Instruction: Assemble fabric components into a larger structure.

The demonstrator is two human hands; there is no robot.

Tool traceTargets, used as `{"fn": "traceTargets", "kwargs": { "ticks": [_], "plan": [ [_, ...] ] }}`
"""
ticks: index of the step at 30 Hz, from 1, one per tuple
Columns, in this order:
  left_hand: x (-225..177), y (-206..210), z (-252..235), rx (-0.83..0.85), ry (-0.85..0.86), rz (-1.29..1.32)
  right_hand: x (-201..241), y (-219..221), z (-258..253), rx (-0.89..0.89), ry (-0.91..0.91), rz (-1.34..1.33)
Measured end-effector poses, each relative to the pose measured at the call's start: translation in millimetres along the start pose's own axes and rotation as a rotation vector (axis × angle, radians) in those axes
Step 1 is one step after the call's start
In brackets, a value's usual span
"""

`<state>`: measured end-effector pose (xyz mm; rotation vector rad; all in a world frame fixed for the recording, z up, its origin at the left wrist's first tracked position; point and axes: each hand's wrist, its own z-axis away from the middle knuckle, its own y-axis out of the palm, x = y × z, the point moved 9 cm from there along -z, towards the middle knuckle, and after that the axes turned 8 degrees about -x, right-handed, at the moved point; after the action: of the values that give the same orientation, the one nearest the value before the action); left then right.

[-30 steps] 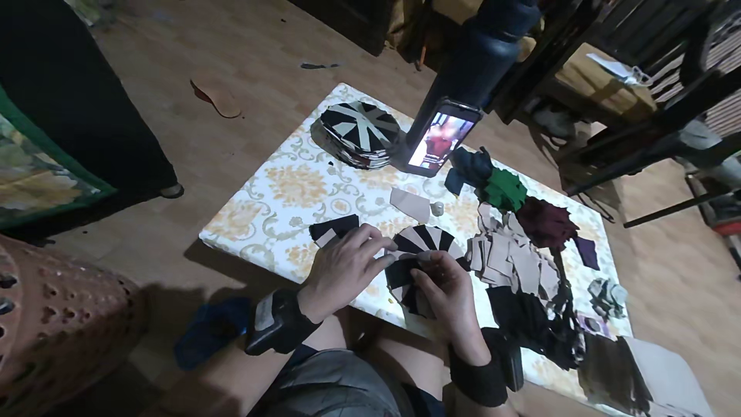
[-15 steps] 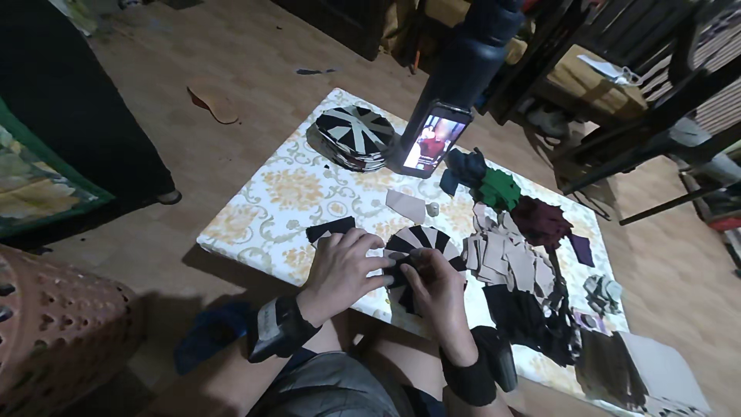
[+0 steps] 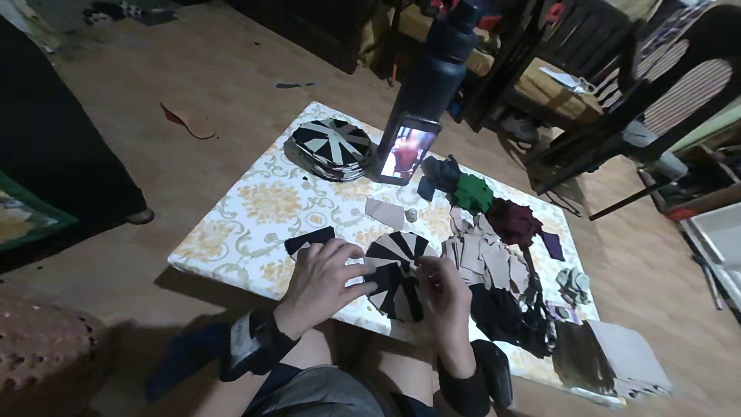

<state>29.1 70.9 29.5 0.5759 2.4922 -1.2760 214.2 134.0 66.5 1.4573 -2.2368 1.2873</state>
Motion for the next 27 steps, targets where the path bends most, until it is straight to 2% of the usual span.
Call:
{"fn": "traceTargets", "kwargs": {
  "ticks": [3,8,13,18,23,27],
  "plan": [
    [-3.1,0.8,-1.4,0.017,0.006,-0.016,-10.5,-31.1,12.3,-0.072,0.01,-0.069],
    [-22.8,9.9,-3.2,0.073,0.138,-0.032,-37.9,-72.6,49.4,-0.119,0.108,-0.099],
    [-66.1,33.5,-21.2,0.254,0.213,0.025,-52.3,-97.0,76.1,-0.171,0.207,-0.143],
    [-100.0,72.9,-39.1,0.413,0.351,0.004,-44.8,-104.5,85.6,-0.155,0.153,-0.153],
    [-89.0,110.1,-39.7,0.535,0.361,-0.034,-53.2,-157.4,80.4,-0.271,0.073,0.116],
    [-81.5,110.3,-33.8,0.583,0.326,-0.017,-81.4,-216.3,80.3,-0.388,0.138,0.471]
  ]
}}
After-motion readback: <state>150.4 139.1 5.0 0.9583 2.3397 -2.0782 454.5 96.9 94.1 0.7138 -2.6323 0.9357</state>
